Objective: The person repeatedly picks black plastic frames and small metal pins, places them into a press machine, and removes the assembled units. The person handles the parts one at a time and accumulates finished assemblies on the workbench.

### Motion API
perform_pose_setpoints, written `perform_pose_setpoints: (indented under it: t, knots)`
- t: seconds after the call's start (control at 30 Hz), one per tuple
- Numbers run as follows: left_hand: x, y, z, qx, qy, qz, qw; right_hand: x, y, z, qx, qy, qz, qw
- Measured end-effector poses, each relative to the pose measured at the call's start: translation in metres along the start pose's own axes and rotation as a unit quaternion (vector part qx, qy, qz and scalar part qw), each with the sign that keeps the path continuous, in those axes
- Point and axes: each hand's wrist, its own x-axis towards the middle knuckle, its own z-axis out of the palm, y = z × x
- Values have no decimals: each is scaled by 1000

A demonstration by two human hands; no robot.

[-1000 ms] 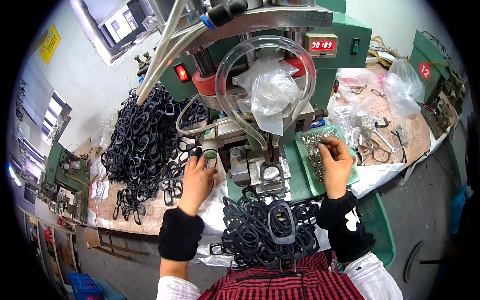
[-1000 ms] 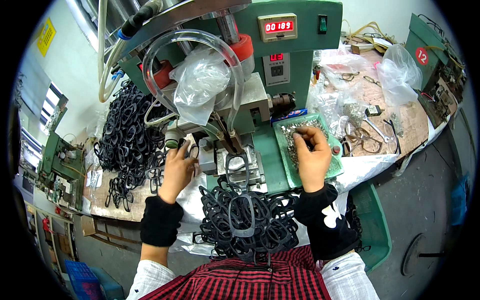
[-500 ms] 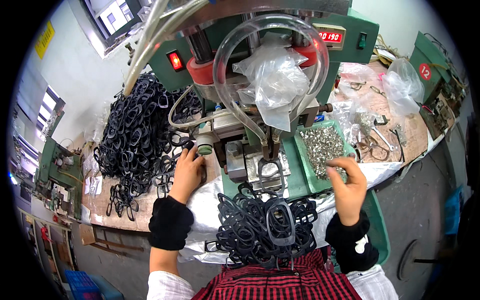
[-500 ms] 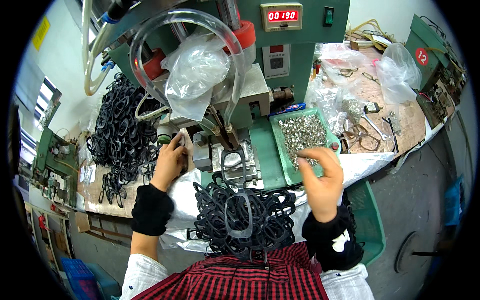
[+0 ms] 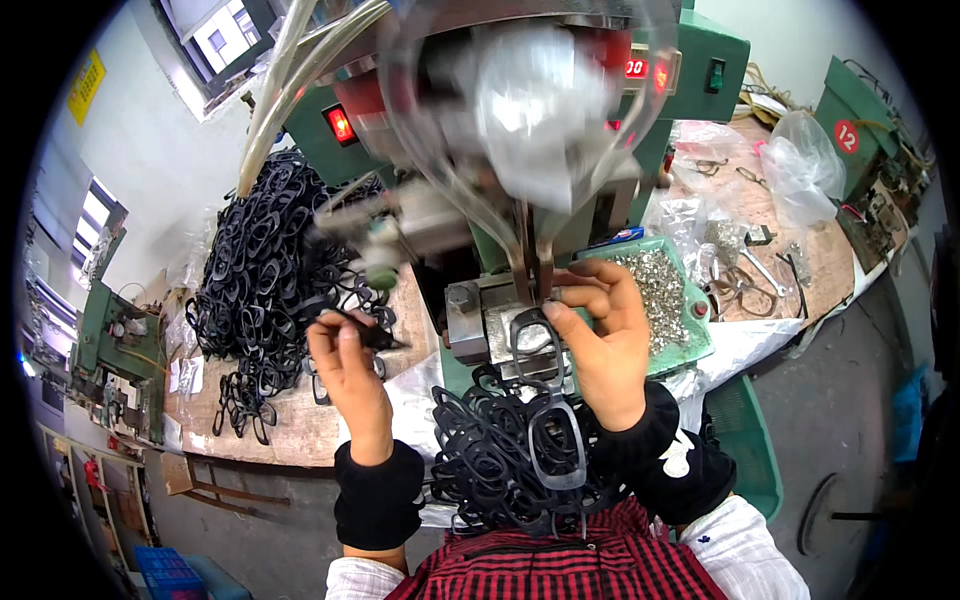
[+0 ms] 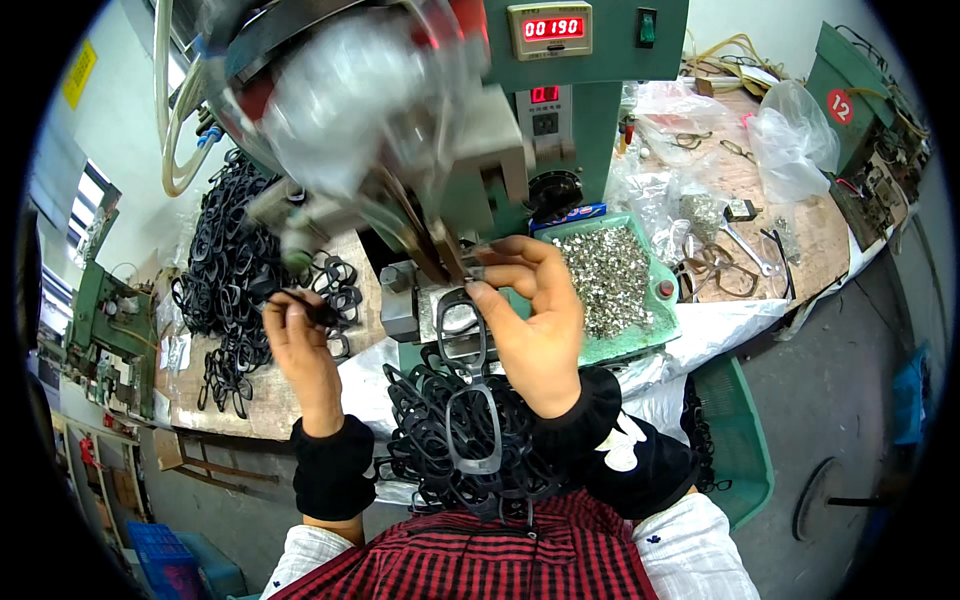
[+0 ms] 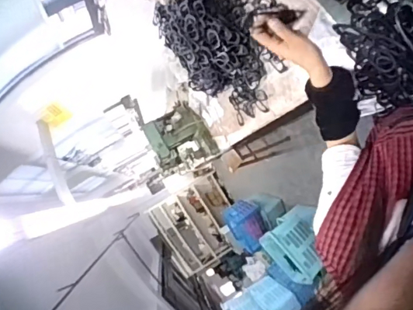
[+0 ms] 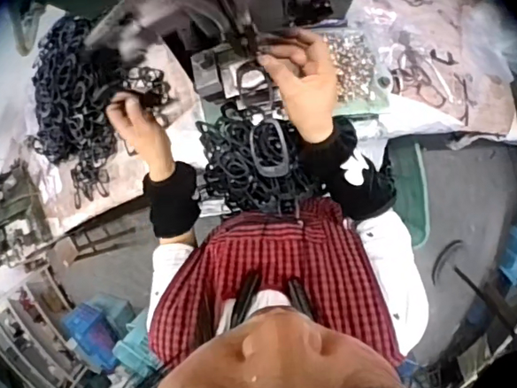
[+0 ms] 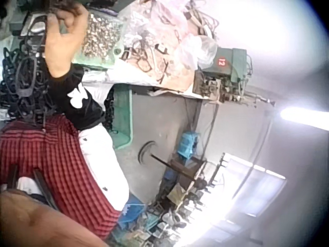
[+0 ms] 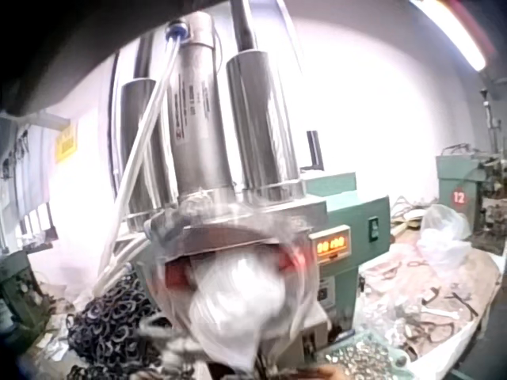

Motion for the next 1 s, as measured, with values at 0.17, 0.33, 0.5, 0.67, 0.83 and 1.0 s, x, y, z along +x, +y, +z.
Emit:
perform_pose_setpoints:
  t: [0.17, 0.33, 0.5, 0.67, 0.83, 1.0]
  knots:
    - [-7, 79, 28, -64, -68, 245, 965, -3, -18, 13, 120, -9, 125, 985]
    - [-25, 83, 36, 119, -228, 373, 891, -6, -33, -1, -9, -81, 86, 993]
    - [-42, 60, 65, 184, -394, 452, 779, 15, 10, -97, -606, -14, -102, 789]
    - [-40, 46, 73, 162, -390, 453, 785, 13, 28, -130, -599, 4, -164, 784]
    - [-39, 47, 68, 160, -405, 432, 790, 30, 22, -103, -651, -147, -251, 701]
    - [-51, 57, 25, 265, -323, 412, 810, 43, 35, -108, -623, -94, -229, 742]
